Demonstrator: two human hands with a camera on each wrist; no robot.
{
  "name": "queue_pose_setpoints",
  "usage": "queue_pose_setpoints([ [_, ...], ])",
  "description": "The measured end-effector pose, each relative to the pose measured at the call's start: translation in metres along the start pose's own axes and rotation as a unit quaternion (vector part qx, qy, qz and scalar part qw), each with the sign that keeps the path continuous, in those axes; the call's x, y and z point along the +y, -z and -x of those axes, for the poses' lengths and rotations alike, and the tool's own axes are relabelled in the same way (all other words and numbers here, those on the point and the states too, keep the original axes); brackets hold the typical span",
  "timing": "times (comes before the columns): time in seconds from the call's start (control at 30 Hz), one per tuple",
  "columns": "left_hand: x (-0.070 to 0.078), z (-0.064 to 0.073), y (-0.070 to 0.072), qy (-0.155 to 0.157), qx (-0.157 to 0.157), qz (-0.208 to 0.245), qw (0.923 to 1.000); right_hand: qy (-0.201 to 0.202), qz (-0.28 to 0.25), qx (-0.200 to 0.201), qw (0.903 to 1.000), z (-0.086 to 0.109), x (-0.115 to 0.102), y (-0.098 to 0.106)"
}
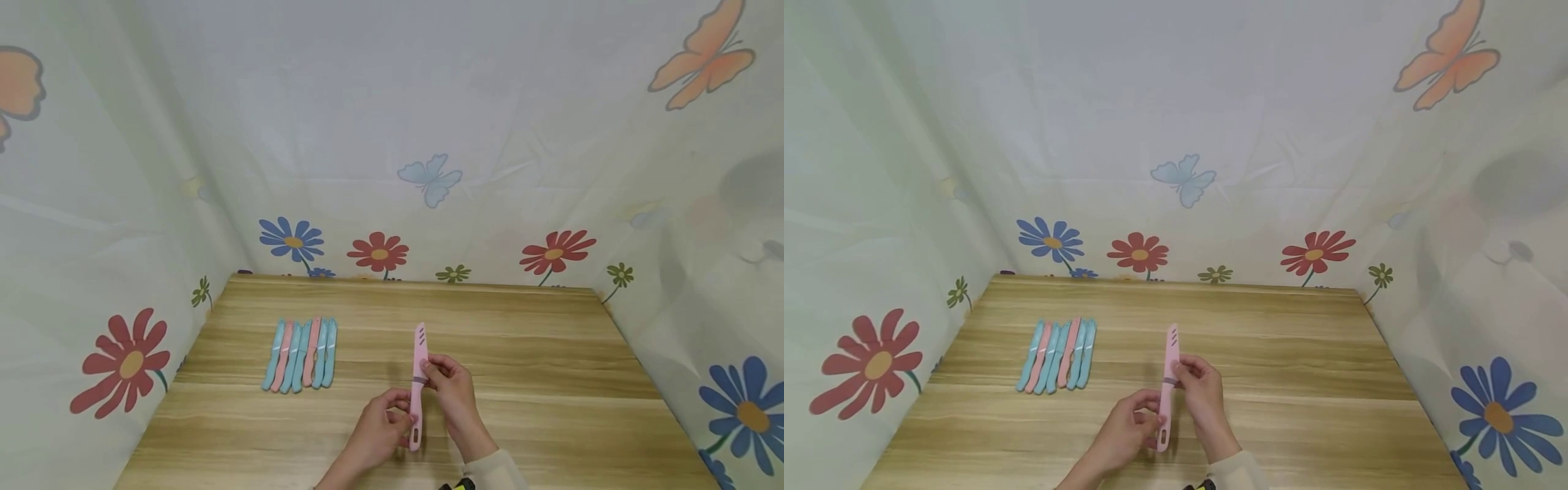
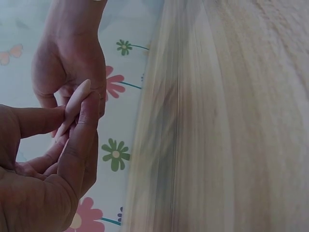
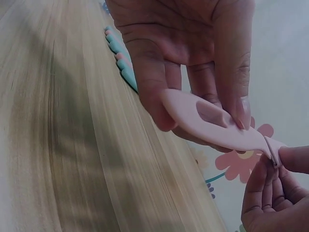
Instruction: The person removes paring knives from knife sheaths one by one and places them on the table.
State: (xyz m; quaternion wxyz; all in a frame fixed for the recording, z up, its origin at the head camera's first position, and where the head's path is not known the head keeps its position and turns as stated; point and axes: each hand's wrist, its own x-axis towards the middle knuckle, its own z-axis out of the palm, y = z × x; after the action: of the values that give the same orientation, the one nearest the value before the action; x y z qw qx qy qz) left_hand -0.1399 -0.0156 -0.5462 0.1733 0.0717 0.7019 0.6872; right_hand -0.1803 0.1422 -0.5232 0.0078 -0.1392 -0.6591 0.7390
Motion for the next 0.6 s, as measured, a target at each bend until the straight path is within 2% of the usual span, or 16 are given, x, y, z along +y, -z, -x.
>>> queue_pose_setpoints([
  [0.6, -0.0022, 0.0029, -0.0024, 0.007, -0.007, 0.0, 1.0, 0.012, 0.002, 0.003, 0.9999, -0.0027, -0.0065, 0.0017],
])
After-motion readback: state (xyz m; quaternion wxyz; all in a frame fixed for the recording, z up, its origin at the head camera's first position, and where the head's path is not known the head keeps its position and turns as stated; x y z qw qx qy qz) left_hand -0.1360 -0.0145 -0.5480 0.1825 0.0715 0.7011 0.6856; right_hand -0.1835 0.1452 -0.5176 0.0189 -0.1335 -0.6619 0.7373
